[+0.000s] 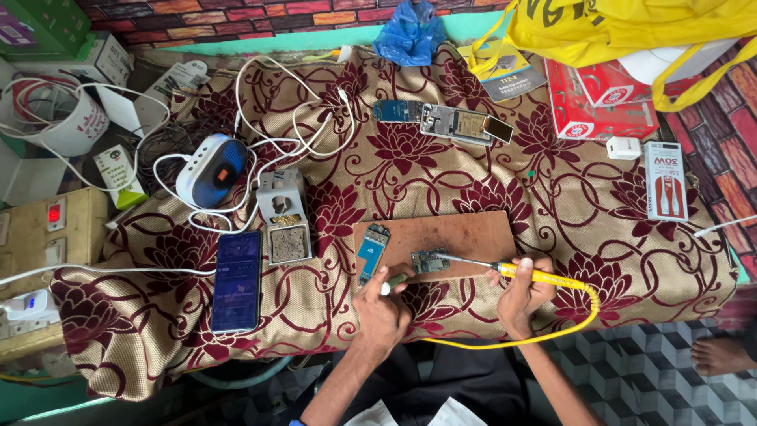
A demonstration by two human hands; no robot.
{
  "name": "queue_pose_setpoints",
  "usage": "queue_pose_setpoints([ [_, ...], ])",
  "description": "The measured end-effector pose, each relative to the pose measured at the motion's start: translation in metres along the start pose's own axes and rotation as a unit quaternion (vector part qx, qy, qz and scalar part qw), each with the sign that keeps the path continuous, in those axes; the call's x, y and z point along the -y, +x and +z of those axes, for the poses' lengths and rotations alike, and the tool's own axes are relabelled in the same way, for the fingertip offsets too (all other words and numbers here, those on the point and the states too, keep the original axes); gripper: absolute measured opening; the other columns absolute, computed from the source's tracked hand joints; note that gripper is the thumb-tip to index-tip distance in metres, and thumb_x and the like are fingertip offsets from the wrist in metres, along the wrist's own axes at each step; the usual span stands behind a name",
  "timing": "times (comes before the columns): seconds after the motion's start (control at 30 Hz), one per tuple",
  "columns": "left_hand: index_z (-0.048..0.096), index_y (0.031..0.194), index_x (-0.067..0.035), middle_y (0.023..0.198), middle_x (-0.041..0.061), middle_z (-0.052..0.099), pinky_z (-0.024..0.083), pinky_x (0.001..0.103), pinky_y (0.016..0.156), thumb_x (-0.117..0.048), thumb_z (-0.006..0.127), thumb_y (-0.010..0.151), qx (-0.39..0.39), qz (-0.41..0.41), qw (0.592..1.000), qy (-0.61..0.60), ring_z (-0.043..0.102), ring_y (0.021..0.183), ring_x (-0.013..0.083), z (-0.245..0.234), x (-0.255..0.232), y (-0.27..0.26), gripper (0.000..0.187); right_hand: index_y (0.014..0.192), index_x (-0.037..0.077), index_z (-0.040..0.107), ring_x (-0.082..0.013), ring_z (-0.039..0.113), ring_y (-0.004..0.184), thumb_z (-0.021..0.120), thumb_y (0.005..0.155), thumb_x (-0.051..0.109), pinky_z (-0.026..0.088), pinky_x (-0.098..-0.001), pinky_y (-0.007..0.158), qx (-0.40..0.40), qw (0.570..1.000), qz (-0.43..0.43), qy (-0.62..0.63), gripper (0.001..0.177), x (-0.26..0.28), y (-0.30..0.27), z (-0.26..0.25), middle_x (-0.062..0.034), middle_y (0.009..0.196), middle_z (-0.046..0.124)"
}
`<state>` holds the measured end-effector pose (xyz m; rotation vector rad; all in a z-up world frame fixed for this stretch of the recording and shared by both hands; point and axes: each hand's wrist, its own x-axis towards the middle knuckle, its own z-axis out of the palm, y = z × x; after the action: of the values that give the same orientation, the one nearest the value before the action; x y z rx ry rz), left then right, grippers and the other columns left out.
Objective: The person uses a soldering iron and solder wire to work on a small circuit board placed on a wooden block. They repeatedly apply heat and solder to specific points on the board while holding it steady with their other hand.
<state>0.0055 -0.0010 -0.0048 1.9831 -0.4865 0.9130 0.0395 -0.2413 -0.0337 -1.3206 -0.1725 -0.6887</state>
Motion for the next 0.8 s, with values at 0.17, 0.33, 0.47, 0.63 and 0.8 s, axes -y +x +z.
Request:
queue_pose_setpoints([
  [0.17, 0.018, 0.148, -0.01, 0.109, 0.012, 0.073, 0.062, 0.029, 0.065, 0.022, 0.052, 0.073, -0.008, 0.002, 1.0, 0.0, 0.075, 0.08, 0.0209, 0.0, -0.0005, 0.0017, 0.089, 0.097, -0.001, 0.041, -0.0214, 0.062, 0.057, 0.052, 0.111, 0.017, 0.053, -0.0325, 0.054, -0.012, 1.0, -0.011, 0.015, 0.025, -0.0038, 0.0001, -0.0019, -0.0148, 0.073, 0.055],
  [0.33, 0.017, 0.148, -0.01, 0.109, 0.01, 0.074, 0.061, 0.031, 0.066, 0.02, 0.054, 0.071, -0.005, -0.004, 1.0, 0.014, 0.074, 0.079, 0.022, -0.001, -0.0024, 0.0005, 0.091, 0.093, -0.001, 0.043, -0.0205, 0.06, 0.054, 0.052, 0.111, 0.017, 0.05, -0.0305, 0.051, -0.02, 1.0, -0.011, -0.018, 0.027, -0.0044, -0.0022, -0.0043, -0.012, 0.071, 0.052],
  [0.47, 0.017, 0.149, -0.01, 0.11, 0.011, 0.073, 0.062, 0.028, 0.066, 0.022, 0.054, 0.073, -0.002, -0.001, 1.0, -0.009, 0.075, 0.081, 0.0225, -0.0022, -0.0021, 0.001, 0.09, 0.094, 0.0, 0.043, -0.0198, 0.059, 0.054, 0.054, 0.111, 0.017, 0.049, -0.0292, 0.051, -0.035, 0.999, 0.002, -0.021, 0.027, -0.0055, -0.0056, -0.0047, -0.0124, 0.07, 0.052],
  [0.63, 0.019, 0.149, -0.009, 0.11, 0.01, 0.074, 0.06, 0.031, 0.065, 0.021, 0.054, 0.073, 0.004, -0.005, 1.0, -0.003, 0.074, 0.077, 0.0217, -0.0021, -0.0004, 0.0016, 0.089, 0.1, 0.0, 0.042, -0.0183, 0.06, 0.055, 0.053, 0.111, 0.022, 0.053, -0.0296, 0.055, 0.006, 0.998, -0.045, -0.033, 0.027, -0.0037, -0.0062, -0.0035, -0.016, 0.072, 0.058],
  [0.8, 0.018, 0.147, -0.005, 0.112, 0.012, 0.072, 0.058, 0.033, 0.063, 0.017, 0.053, 0.068, 0.01, 0.009, 1.0, 0.003, 0.072, 0.075, 0.0224, -0.0044, 0.0018, 0.001, 0.09, 0.102, 0.0, 0.041, -0.0191, 0.065, 0.061, 0.051, 0.112, 0.024, 0.057, -0.0317, 0.062, 0.029, 0.998, -0.058, -0.015, 0.027, 0.0023, -0.0037, 0.0015, -0.017, 0.075, 0.059],
])
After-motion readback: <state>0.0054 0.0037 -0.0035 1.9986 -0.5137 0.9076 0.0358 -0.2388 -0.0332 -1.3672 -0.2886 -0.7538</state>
